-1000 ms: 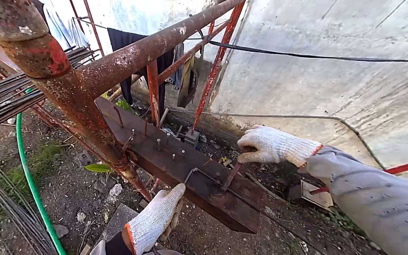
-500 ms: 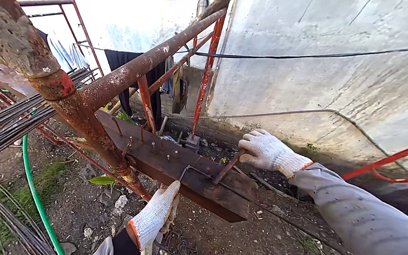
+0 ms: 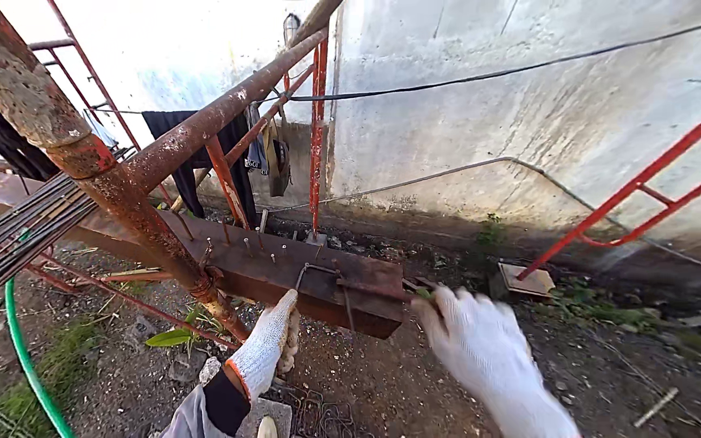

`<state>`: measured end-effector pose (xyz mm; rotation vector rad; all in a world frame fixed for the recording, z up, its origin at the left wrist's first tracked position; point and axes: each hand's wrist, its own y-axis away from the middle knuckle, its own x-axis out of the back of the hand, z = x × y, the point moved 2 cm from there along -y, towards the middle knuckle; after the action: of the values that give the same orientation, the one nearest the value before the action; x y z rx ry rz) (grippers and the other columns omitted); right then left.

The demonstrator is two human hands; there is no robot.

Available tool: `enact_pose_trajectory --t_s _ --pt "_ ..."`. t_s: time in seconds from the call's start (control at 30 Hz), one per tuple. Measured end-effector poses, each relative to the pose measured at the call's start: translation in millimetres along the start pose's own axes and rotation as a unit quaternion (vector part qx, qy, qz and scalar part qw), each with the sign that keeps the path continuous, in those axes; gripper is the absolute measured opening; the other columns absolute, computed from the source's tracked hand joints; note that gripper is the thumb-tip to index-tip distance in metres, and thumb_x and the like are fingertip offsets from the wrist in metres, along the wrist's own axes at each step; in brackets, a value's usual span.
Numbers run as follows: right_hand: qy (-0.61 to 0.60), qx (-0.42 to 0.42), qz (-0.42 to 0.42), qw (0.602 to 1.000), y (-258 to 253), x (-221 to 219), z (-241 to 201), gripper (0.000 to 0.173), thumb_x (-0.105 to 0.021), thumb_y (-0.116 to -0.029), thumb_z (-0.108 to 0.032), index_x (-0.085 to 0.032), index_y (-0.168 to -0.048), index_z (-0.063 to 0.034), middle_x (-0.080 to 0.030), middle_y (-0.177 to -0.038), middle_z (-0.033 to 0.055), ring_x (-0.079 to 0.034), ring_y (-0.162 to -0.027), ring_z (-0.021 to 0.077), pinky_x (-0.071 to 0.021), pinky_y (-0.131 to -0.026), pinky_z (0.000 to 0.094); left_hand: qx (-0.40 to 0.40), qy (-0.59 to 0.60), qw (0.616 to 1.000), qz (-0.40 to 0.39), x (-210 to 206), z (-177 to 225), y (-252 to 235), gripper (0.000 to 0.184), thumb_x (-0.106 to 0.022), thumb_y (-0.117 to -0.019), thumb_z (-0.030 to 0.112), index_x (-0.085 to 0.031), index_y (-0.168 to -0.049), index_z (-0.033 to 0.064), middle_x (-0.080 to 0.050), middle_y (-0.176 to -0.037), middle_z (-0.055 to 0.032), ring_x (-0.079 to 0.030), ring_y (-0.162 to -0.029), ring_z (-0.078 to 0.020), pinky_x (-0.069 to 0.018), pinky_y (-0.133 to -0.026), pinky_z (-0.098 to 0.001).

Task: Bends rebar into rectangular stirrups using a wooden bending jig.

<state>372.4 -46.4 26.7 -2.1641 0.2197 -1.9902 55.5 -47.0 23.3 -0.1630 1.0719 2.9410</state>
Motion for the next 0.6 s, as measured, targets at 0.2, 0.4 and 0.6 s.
enact_pose_trajectory --t_s 0.2,0.4,0.6 --pt "-0.001 -0.046 0.04 0.998 20.6 -12.2 -7.2 0.067 -0.033 -0.096 -0.073 -0.071 -0.099 -0.0181 -0.07 -0.089 0.0086 -0.068 -0.091 0.0334 -0.0515 -0.084 0.0579 0.022 0.21 0.949 -0.234 13.7 -15.5 -19.1 0.058 -0.03 -0.1075 0.059 -0.049 -0.075 0.0145 -0.044 -0.055 0.0013 -0.046 -0.04 -0.0099 -0.045 -0.039 -0.0252" --pt "0.001 -0.038 0.018 0.999 2.1 -14.6 5.9 0.06 -0.036 -0.0958 -0.073 -0.07 -0.094 -0.0238 -0.068 -0.085 0.0003 -0.067 -0.089 0.0245 -0.0499 -0.083 0.052 0.002 0.175 0.966 -0.188 8.8 -10.4 -17.5 0.059 -0.027 -0.109 0.057 -0.046 -0.073 0.0147 -0.038 -0.05 0.0033 -0.038 -0.036 -0.0081 -0.0358 -0.035 -0.0232" --pt "-0.002 -0.033 0.005 0.999 0.7 -12.8 11.3 0.057 -0.037 -0.0953 -0.074 -0.069 -0.09 -0.0279 -0.066 -0.082 -0.0045 -0.065 -0.087 0.02 -0.0479 -0.082 0.0509 0.008 0.147 0.971 -0.188 10.1 -9.2 -22.0 0.059 -0.027 -0.1089 0.057 -0.046 -0.074 0.0136 -0.039 -0.05 0.0016 -0.039 -0.037 -0.01 -0.0372 -0.036 -0.0253"
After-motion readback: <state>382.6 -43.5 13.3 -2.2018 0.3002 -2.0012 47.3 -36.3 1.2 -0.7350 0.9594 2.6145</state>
